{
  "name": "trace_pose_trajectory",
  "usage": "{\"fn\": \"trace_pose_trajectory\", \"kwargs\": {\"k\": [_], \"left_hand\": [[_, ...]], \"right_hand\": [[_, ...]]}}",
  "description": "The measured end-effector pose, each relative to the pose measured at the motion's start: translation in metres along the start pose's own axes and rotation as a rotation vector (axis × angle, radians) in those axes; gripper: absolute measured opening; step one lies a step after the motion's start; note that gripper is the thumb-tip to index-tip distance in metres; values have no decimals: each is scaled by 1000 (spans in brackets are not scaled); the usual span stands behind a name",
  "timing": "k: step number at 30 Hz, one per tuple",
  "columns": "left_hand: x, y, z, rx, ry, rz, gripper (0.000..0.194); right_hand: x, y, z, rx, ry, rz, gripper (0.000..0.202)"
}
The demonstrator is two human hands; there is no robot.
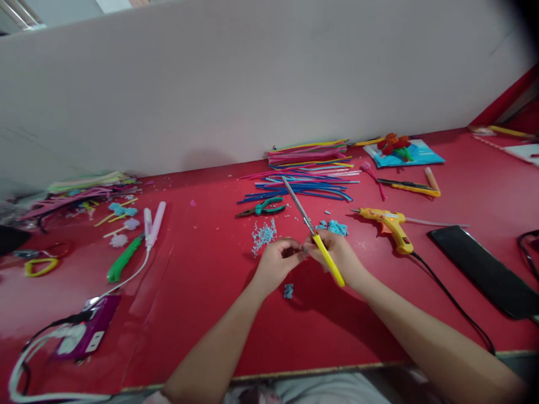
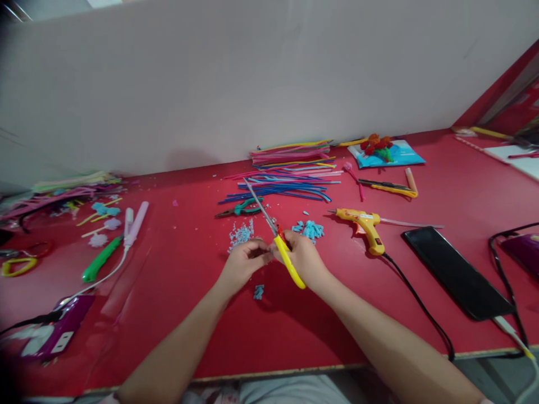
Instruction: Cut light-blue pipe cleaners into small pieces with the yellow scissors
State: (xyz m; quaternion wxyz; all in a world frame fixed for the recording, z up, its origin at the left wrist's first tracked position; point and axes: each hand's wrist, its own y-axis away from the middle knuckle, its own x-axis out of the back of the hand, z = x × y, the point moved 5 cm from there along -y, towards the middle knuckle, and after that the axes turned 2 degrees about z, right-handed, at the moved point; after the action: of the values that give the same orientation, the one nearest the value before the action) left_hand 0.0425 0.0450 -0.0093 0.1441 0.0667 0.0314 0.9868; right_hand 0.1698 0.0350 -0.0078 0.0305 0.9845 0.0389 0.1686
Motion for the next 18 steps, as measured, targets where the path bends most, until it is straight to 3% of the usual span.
{"fn": "trace_pose_trajectory", "kwargs": {"k": [3, 9, 13, 18], "left_hand": [[7, -2, -2, 34, 88, 78, 10], [37, -6, -8, 73, 360, 357, 16], [48, -8, -4, 21, 410, 406, 14], [51, -7, 0, -10, 412, 435, 9]], "right_hand": [[5, 0, -2, 78, 156, 29, 25], [7, 5, -3, 113, 724, -7, 37], [2, 8, -1, 125, 917, -44, 43], [-3, 8, 0, 153, 997, -81, 45]]}}
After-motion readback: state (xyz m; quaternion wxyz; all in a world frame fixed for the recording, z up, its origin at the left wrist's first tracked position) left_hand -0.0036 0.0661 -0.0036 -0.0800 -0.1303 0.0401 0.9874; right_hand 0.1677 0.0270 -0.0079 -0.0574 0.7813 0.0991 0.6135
